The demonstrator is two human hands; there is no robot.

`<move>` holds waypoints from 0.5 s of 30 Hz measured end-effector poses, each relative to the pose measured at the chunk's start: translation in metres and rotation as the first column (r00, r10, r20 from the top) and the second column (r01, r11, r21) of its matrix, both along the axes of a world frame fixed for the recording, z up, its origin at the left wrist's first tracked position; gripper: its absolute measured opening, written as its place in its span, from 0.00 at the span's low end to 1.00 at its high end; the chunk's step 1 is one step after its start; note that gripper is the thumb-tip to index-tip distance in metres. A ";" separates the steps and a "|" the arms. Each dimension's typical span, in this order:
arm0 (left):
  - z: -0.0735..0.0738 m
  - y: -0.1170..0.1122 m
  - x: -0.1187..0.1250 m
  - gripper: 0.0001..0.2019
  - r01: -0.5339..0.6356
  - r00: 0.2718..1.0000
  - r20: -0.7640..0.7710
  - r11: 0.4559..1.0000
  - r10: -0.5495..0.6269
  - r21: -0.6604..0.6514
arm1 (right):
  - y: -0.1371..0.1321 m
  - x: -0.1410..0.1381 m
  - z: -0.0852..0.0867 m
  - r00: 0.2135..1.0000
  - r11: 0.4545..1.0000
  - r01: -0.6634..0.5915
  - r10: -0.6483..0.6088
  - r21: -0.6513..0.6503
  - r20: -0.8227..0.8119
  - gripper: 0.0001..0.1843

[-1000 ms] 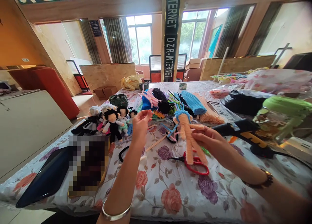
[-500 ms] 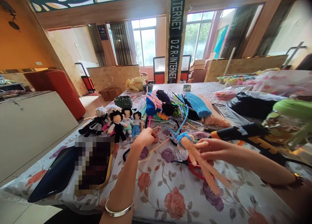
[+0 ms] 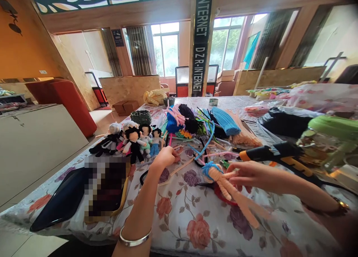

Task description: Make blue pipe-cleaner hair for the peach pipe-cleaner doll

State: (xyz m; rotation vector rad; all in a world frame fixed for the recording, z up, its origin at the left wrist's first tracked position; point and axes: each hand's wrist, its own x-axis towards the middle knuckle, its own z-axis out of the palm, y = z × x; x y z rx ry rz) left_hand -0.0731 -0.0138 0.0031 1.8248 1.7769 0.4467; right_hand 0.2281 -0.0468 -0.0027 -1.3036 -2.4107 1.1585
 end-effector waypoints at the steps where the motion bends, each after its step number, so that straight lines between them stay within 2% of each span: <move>1: 0.000 0.000 0.000 0.06 -0.002 1.000 0.000 1.000 0.002 0.007 | 0.000 0.001 0.002 0.999 0.999 0.001 -0.002 0.037 0.047 0.22; 6: -0.004 -0.002 0.002 0.08 -0.026 1.000 0.006 0.997 0.026 0.075 | 0.002 -0.003 0.010 0.985 0.963 0.013 -0.059 0.268 0.165 0.24; 10: -0.004 -0.002 0.008 0.06 -0.068 0.997 0.039 0.980 0.062 0.187 | 0.006 -0.014 0.010 0.954 0.852 0.055 -0.199 0.521 0.225 0.21; 15: -0.001 0.000 0.018 0.08 -0.092 0.991 0.120 0.939 0.055 0.331 | 0.016 -0.041 0.015 0.921 0.778 -0.067 -0.193 0.624 0.339 0.18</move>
